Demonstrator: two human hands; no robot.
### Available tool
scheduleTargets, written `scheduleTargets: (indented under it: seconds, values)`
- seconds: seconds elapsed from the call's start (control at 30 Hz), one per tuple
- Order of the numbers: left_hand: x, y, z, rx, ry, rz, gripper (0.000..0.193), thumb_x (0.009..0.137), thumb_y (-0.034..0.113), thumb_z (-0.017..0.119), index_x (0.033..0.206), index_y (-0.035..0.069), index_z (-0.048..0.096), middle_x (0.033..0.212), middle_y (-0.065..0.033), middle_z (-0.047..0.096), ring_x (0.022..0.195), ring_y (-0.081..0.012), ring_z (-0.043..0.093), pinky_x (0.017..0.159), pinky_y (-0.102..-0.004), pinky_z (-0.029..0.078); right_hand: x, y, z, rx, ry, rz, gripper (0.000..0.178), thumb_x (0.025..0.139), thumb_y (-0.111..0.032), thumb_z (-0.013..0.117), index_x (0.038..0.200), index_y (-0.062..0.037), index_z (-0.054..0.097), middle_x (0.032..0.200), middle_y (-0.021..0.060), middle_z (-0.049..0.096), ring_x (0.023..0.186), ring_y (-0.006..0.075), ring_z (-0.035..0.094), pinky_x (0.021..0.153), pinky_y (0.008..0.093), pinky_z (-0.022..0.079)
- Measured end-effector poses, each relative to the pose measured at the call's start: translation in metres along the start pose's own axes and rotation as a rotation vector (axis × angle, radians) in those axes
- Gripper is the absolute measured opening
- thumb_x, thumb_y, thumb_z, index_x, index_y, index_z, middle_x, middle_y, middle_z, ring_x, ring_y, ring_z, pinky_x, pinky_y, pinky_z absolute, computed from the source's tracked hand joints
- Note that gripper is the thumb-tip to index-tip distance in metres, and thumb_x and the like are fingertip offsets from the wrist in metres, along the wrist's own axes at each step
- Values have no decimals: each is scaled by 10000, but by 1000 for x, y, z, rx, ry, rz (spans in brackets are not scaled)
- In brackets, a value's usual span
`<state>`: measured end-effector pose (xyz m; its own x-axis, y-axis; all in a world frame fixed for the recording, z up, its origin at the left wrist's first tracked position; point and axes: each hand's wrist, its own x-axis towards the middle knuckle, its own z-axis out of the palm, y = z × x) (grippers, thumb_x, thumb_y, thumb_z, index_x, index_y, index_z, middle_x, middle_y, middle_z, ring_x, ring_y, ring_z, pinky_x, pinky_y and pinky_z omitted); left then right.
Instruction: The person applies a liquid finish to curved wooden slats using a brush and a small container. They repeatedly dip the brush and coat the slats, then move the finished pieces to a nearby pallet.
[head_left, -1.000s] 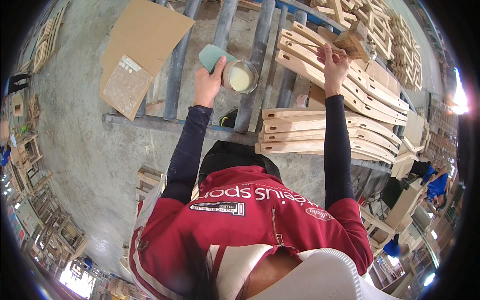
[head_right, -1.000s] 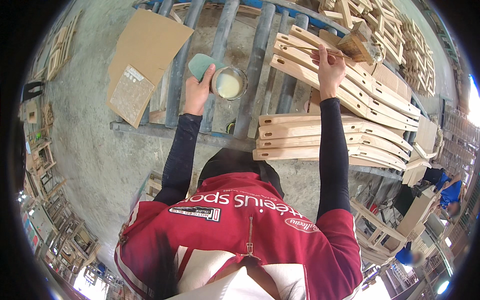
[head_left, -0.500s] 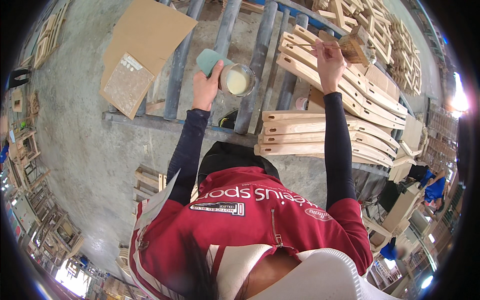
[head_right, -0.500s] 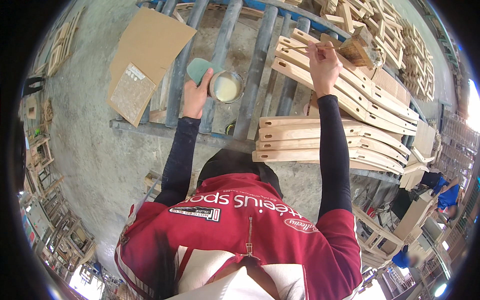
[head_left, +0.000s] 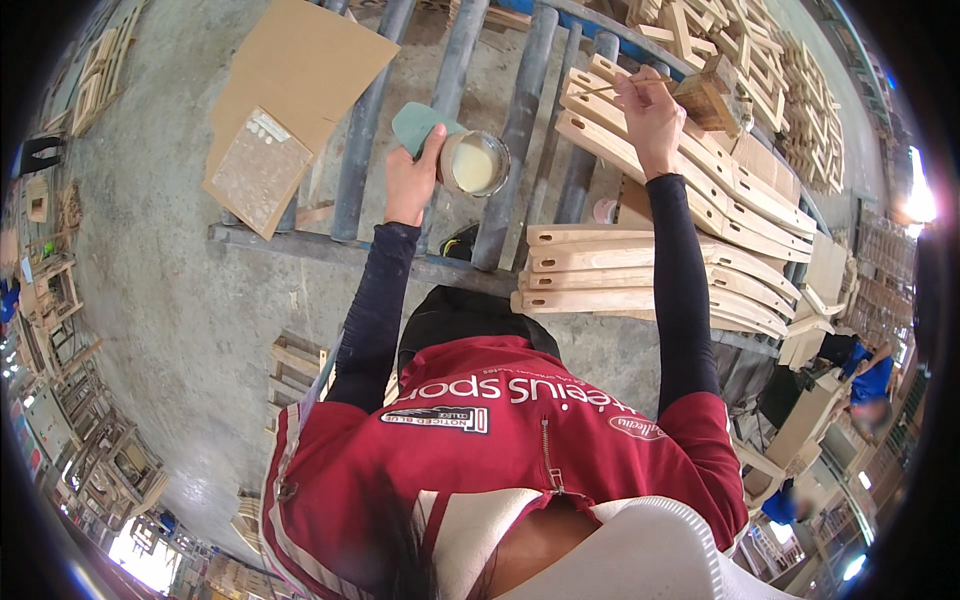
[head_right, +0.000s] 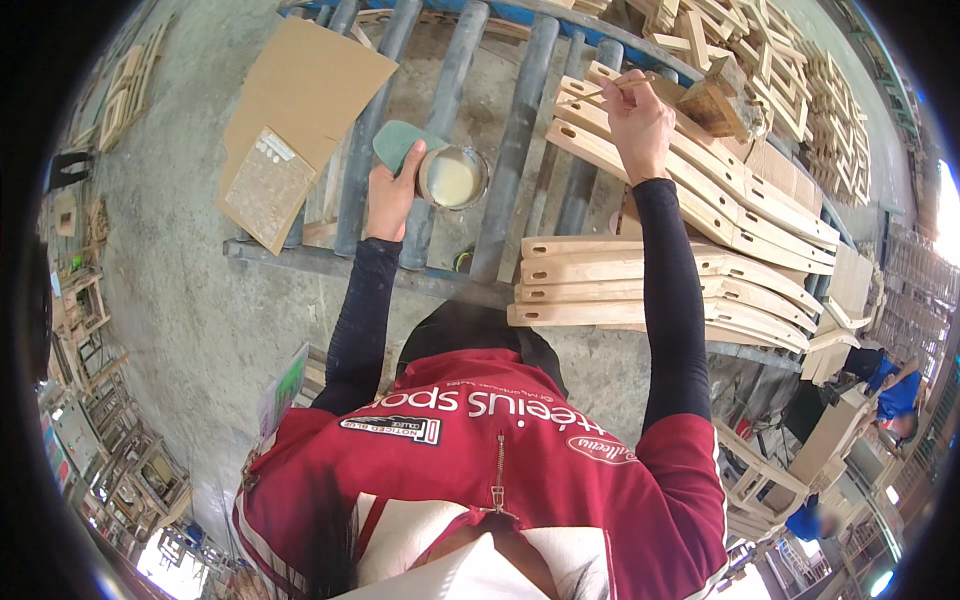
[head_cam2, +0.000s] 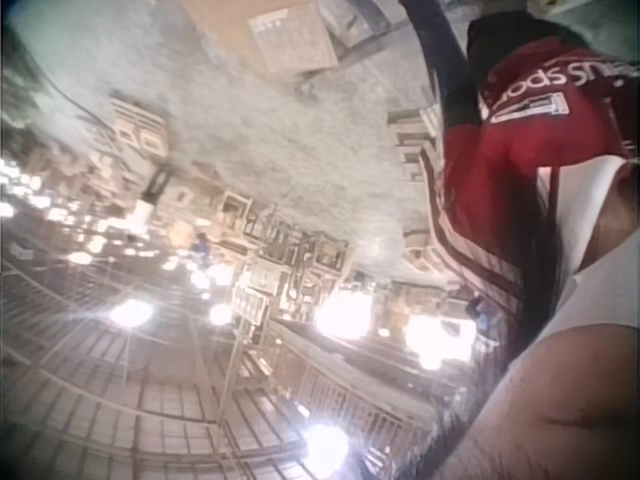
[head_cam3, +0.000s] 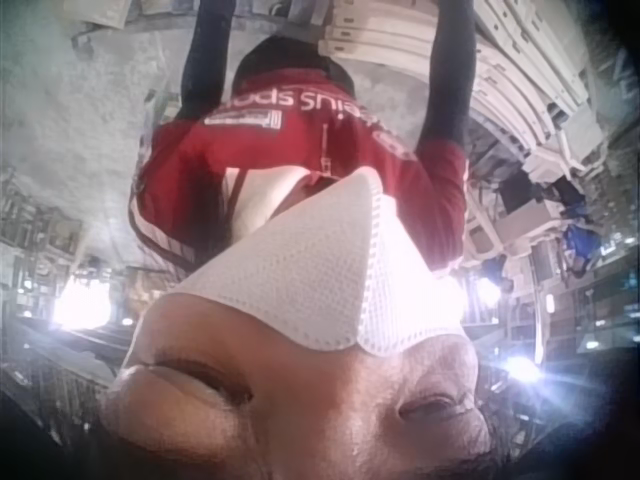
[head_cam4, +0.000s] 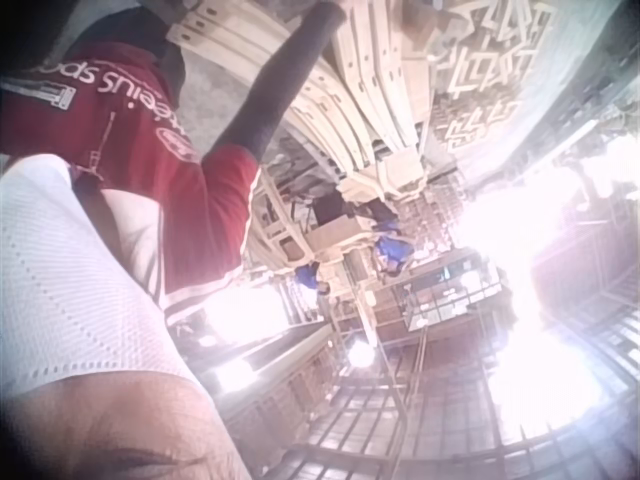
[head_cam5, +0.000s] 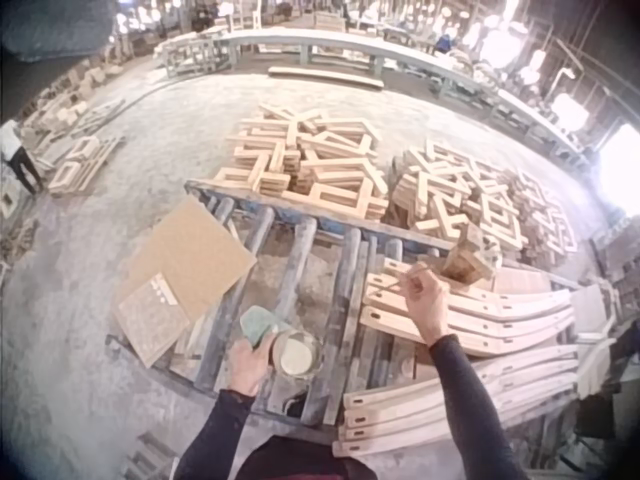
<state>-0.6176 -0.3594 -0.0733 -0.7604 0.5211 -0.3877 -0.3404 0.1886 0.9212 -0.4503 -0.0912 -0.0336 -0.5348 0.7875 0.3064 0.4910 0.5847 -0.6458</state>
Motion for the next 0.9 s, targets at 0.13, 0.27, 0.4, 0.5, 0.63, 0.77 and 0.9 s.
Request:
scheduleTargets:
  seconds: [0.13,0.27,0.4,0.5,0.63,0.77,0.9]
  values:
    - [0,0,-3,-15,0,5,375,920,336,673,891,-37,709,738,-14,651,638,-70,556,550,-256,436,1,-4,-3,-106,-4,-29,226,885,-277,695,816,-77,616,669,48,683,640,175,700,611,287,509]
    - [1,-3,-1,0,10,16,386,919,339,672,880,-43,708,741,-20,656,637,-74,560,550,-265,441,2,-3,-2,62,-39,28,183,892,-223,689,832,-61,629,714,67,700,659,162,708,630,275,518]
    - [7,1,4,48,-7,47,422,914,361,674,846,-55,702,711,-40,659,614,-86,568,554,-276,448,-2,15,-8,240,-41,102,107,897,-131,677,882,-30,644,790,100,721,732,146,720,669,261,531]
    - [13,6,11,72,-8,106,445,909,374,676,810,-60,693,669,-44,648,589,-97,570,549,-284,448,-8,18,-28,141,-124,65,128,946,-90,612,1009,21,627,936,97,720,860,164,709,768,246,569]
    - [27,9,20,64,-32,110,377,909,329,690,904,-48,703,824,-43,678,725,-75,605,609,-256,487,-33,-40,-51,754,-117,247,135,960,-108,602,984,25,604,934,126,714,831,173,702,762,271,577]
    - [30,24,40,48,-75,167,417,905,361,688,859,-54,700,731,-34,658,657,-84,588,597,-266,468,-65,-71,-57,705,-294,196,130,942,-103,634,957,22,600,908,122,713,819,154,698,743,252,561]
    - [25,34,56,42,-74,298,456,905,382,676,791,-59,692,603,-36,621,553,-99,561,522,-289,438,-75,-70,-44,559,-217,128,129,932,-102,649,958,16,603,885,106,714,796,142,696,721,240,554]
